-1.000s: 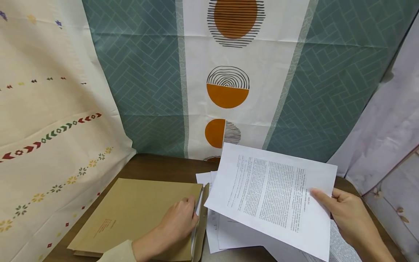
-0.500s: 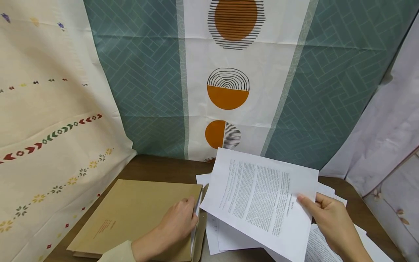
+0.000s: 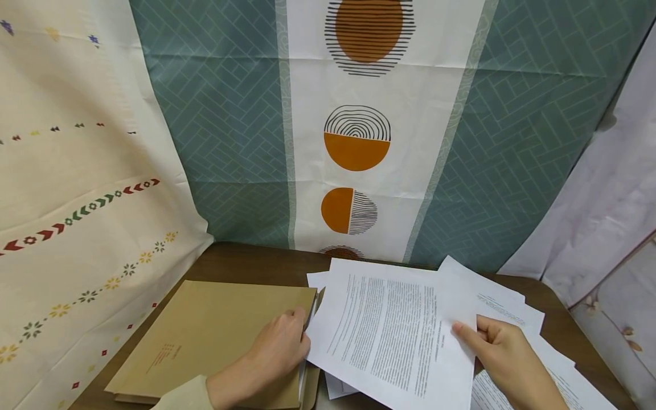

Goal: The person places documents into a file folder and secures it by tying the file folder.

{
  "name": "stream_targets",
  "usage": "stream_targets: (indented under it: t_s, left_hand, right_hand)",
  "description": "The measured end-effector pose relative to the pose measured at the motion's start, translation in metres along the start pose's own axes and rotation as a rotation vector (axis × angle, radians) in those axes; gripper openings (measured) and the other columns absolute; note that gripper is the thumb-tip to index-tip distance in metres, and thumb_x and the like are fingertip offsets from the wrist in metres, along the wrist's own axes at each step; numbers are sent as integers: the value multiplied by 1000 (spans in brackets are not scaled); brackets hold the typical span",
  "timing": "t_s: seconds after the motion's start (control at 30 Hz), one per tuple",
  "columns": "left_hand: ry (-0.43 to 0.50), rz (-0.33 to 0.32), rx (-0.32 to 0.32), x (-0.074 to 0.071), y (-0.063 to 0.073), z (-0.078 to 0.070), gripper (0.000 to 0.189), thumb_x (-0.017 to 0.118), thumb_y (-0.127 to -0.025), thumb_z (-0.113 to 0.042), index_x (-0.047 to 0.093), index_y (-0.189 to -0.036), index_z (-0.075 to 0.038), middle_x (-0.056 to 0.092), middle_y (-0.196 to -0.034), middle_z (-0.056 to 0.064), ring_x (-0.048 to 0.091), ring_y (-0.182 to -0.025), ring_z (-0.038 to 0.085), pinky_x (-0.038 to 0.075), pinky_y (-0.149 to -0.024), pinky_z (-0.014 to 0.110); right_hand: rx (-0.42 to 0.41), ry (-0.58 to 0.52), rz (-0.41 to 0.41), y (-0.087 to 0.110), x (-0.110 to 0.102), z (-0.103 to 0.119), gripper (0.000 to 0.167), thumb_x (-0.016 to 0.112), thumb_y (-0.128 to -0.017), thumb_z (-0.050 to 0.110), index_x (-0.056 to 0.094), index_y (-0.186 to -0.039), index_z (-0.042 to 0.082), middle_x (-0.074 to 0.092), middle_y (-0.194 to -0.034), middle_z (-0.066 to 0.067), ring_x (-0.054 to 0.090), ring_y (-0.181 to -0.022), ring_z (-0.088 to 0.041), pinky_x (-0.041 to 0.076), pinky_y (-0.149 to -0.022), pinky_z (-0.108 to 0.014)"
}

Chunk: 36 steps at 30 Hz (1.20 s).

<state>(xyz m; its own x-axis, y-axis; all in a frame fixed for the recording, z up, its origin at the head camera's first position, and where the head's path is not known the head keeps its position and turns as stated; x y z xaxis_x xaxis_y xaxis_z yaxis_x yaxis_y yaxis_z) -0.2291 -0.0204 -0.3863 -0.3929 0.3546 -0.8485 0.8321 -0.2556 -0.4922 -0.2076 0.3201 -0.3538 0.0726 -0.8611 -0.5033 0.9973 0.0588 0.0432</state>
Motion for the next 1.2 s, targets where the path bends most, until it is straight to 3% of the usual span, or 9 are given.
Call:
stream_targets:
  t_s: [0.17,0.5,0.73,0.9,1.2]
  left_hand:
    - [15,29,-12,1,0,0,15,65,-73,-1,53,-81,-2,52,-66,8,62,-55,27,47,-47,37]
    - [25,37,-12,1,-1,-1,14,66,-75,0,55,-83,-1,52,-66,8,62,-56,27,48,-48,37]
    - [36,53,-20,2,-1,0,11,65,-76,1,57,-84,1,52,-66,8,61,-55,24,47,-48,34]
    - [33,40,-12,2,-1,0,11,64,-75,1,55,-82,0,49,-64,6,58,-53,21,45,-46,32]
    - [28,33,1,2,0,-1,12,65,-75,1,55,-81,-1,49,-64,5,54,-52,16,44,-46,30]
  right_hand:
    - [34,21,114,4,7,0,36,52,-109,27,67,-102,-5,74,-84,-6,68,-68,-20,57,-64,-34]
    - [46,-6,212,5,17,1,35,51,-109,28,66,-100,-3,73,-83,-8,68,-67,-21,55,-64,-33]
    - [60,-34,238,3,21,0,33,54,-108,29,65,-98,-1,73,-83,-6,65,-66,-17,53,-58,-33]
    - [4,-83,295,0,29,6,33,51,-109,24,66,-103,-5,74,-86,-6,65,-63,-16,53,-56,-35]
    - [28,-111,341,-6,39,8,33,51,-108,23,65,-105,-7,72,-86,-7,62,-58,-18,53,-62,-34]
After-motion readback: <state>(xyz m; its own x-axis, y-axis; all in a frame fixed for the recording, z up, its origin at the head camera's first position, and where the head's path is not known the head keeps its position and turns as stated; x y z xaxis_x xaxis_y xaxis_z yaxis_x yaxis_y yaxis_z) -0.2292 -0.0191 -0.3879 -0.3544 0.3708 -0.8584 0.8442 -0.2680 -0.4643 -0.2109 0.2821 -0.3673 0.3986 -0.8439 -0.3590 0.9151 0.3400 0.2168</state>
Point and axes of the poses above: each hand's wrist, its own y-axis away from the middle knuckle, its own x-axis out of the palm, z = x × y, the point moved 9 cm from there along -y, towards the middle knuckle
